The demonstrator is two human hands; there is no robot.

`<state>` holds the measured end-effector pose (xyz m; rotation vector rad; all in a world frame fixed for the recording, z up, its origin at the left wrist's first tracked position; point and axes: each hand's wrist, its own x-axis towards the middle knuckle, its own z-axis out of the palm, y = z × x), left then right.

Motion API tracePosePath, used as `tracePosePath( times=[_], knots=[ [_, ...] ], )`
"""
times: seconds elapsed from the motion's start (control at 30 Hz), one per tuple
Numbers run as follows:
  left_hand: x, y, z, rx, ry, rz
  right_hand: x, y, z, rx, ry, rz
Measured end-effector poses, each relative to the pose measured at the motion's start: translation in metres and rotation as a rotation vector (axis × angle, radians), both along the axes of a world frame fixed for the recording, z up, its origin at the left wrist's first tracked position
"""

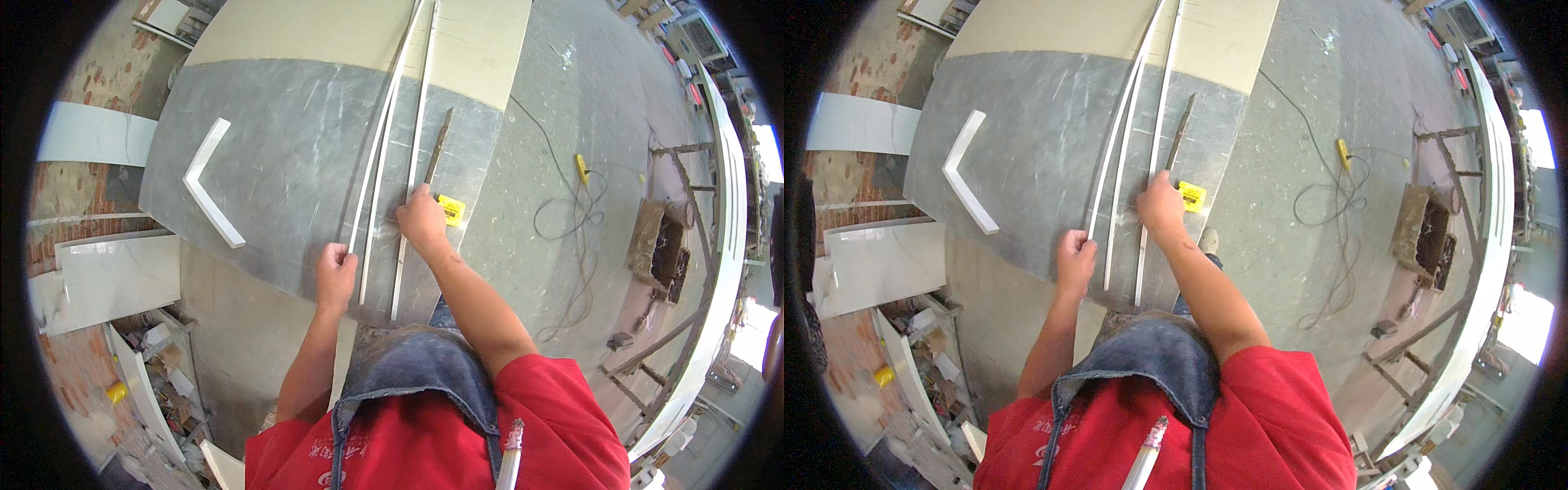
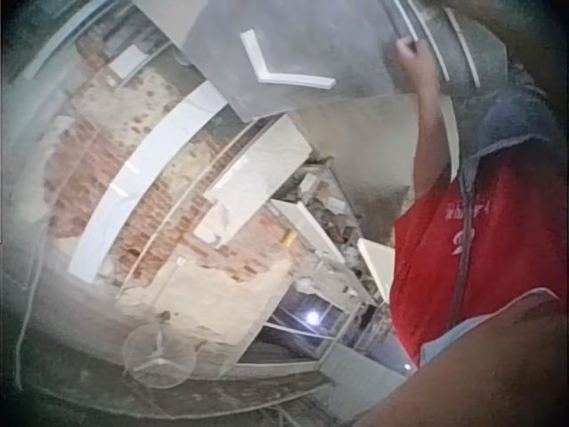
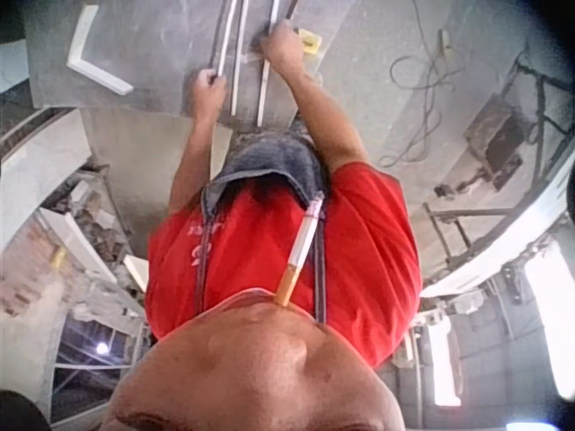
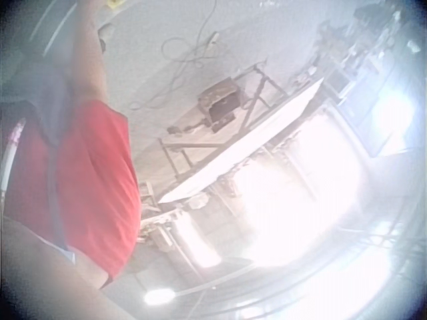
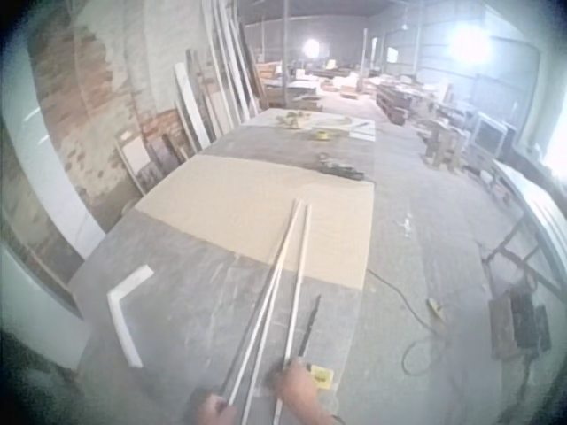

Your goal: The person measures and cuts white plastic trim pieces using a tape measure and an angle grinder. They repeatedly measure the trim against a large white panel, mark lengths, and cut the pieces to size on a workbench.

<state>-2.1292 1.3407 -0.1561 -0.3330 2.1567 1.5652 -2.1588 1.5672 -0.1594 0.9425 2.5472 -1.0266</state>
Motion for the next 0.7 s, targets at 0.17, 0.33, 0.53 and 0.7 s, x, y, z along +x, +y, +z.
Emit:
tracePosePath(
  times=[0.17, 0.33, 0.53, 0.7],
  knots=[
    [0.027, -0.013, 0.031, -0.127, 0.388, 0.015, -0.003, 0.003, 0.027, 0.049, -0.071, 0.040],
    [0.037, -0.059, 0.081, -0.371, 0.531, -0.003, -0.001, 0.054, 0.110, 0.275, 0.609, 0.127],
    [0.016, -0.099, 0.100, -0.477, 0.927, -0.262, -0.044, 0.137, 0.205, 0.983, 0.933, 0.663],
    [-0.014, -0.109, 0.121, -0.566, 1.123, -0.551, 0.009, 0.208, 0.210, 0.808, 0.809, 1.021]
  ],
)
